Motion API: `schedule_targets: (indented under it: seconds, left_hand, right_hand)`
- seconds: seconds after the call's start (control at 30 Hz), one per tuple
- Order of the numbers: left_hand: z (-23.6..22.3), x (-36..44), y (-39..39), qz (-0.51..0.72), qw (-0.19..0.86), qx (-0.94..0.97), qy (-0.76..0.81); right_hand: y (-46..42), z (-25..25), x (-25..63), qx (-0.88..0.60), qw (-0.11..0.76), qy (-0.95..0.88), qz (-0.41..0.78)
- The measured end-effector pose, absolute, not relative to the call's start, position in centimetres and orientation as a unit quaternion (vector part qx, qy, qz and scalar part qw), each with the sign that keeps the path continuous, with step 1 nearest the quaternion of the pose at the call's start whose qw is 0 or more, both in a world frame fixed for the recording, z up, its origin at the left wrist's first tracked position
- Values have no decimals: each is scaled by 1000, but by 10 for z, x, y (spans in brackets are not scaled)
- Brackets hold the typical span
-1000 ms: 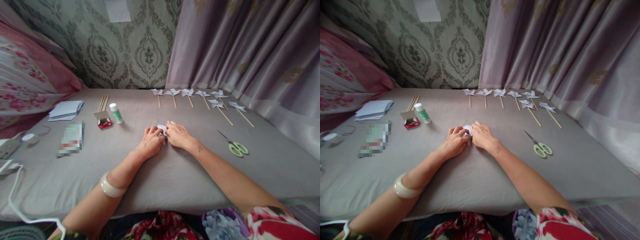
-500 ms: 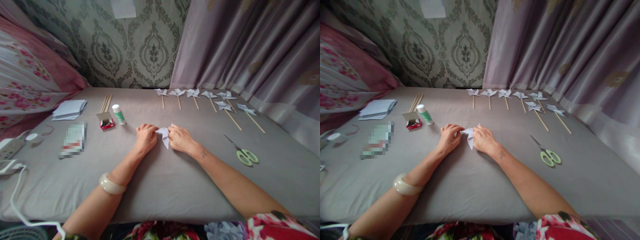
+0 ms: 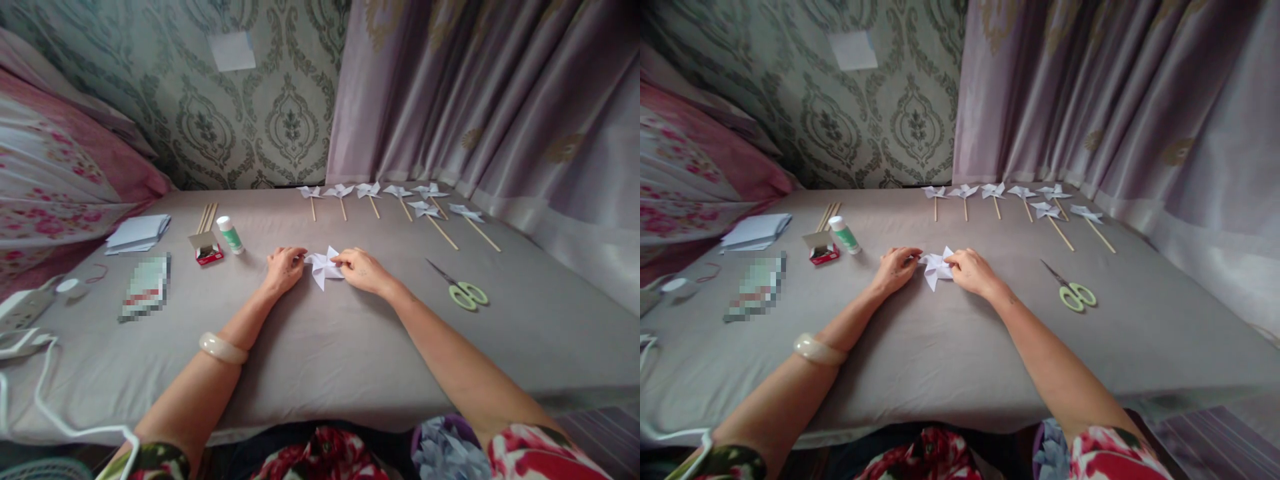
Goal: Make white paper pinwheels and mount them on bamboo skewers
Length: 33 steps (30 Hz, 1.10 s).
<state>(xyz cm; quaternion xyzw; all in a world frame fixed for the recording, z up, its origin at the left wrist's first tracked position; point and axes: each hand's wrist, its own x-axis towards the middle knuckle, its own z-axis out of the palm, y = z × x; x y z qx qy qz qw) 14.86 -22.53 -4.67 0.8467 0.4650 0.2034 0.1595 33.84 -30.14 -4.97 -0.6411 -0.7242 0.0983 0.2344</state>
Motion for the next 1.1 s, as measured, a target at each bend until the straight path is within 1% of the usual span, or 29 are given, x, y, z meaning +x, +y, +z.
schedule_targets:
  seconds: [0.1, 0.17, 0.33, 0.4, 0.5, 0.6, 0.73, 0.8, 0.93, 1.1]
  left_hand:
    - [-45, 148, -227, 212, 156, 850, 456]
    - [-44, 148, -229, 225, 151, 856, 440]
    - [-44, 148, -237, 230, 146, 872, 408]
    - [-45, 147, -239, 233, 146, 868, 413]
    - [-45, 145, -239, 250, 152, 848, 442]
    - [-47, 140, -236, 256, 179, 830, 463]
    - [-50, 132, -229, 246, 256, 802, 480]
    - [-51, 130, -228, 236, 276, 794, 487]
    - [-47, 132, -232, 211, 267, 798, 498]
    - [-41, 136, -238, 187, 249, 789, 529]
  right_hand:
    - [-309, -51, 336, -648, 281, -699, 113]
    - [-314, -51, 332, -643, 288, -701, 112]
    - [-320, -47, 320, -645, 241, -723, 59]
    - [-322, -45, 319, -636, 219, -738, 53]
    - [-326, -44, 322, -596, 214, -771, 62]
    - [-328, -43, 327, -549, 232, -797, 94]
    - [-328, -45, 337, -514, 259, -807, 134]
    - [-327, -46, 343, -506, 264, -809, 141]
    - [-325, -48, 352, -521, 276, -796, 140]
    - [-314, -31, 351, -605, 348, -708, 107]
